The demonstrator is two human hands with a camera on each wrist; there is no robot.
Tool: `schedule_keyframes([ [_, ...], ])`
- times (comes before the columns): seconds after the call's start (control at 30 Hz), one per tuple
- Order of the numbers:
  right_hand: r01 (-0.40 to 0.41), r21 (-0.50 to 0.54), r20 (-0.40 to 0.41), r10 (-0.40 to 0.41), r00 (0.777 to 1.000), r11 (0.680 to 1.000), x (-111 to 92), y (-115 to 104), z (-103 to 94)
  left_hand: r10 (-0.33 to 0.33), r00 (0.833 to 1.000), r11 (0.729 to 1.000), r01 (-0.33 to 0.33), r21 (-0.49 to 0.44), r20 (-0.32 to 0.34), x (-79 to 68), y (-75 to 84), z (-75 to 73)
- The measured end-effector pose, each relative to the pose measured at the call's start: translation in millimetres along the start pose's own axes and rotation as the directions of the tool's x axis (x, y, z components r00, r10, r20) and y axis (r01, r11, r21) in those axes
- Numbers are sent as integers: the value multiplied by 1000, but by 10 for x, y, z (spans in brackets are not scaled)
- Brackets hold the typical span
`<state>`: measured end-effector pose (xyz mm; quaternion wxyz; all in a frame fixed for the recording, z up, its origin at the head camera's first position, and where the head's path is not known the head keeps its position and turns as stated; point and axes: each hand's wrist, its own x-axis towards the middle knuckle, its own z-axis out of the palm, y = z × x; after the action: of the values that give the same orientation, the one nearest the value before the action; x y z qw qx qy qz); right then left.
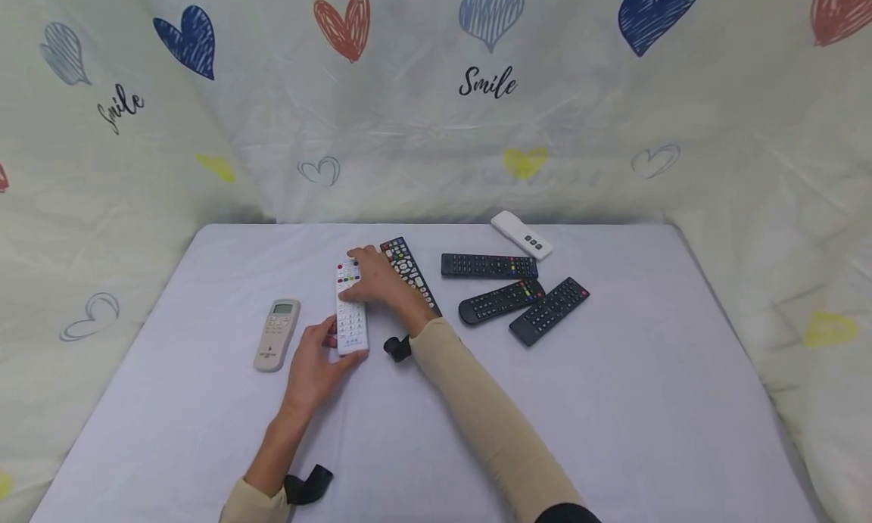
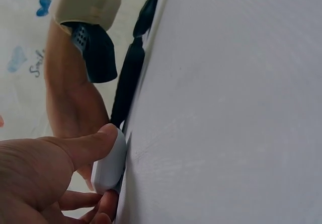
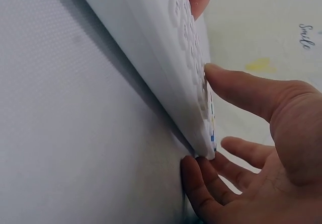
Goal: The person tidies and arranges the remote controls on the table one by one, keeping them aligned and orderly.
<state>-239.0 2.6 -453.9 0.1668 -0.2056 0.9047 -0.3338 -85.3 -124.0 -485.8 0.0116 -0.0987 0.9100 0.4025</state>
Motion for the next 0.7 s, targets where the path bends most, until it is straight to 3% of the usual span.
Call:
schedule_keyframes([
  [0.23, -1, 58, -31, 3, 999, 998, -35, 8, 16, 12, 1000, 1000, -11, -11, 10, -46, -37, -45],
  [0.5, -12, 226, -53, 25, 998, 974, -74, 44, 45, 8, 1000, 999, -7, -33, 28, -75, -73, -91],
  [0.7, -28, 247, -45, 40, 998, 969, -88, 58, 80, -1, 999, 999, 2, -44, 34, -125, -115, -127],
])
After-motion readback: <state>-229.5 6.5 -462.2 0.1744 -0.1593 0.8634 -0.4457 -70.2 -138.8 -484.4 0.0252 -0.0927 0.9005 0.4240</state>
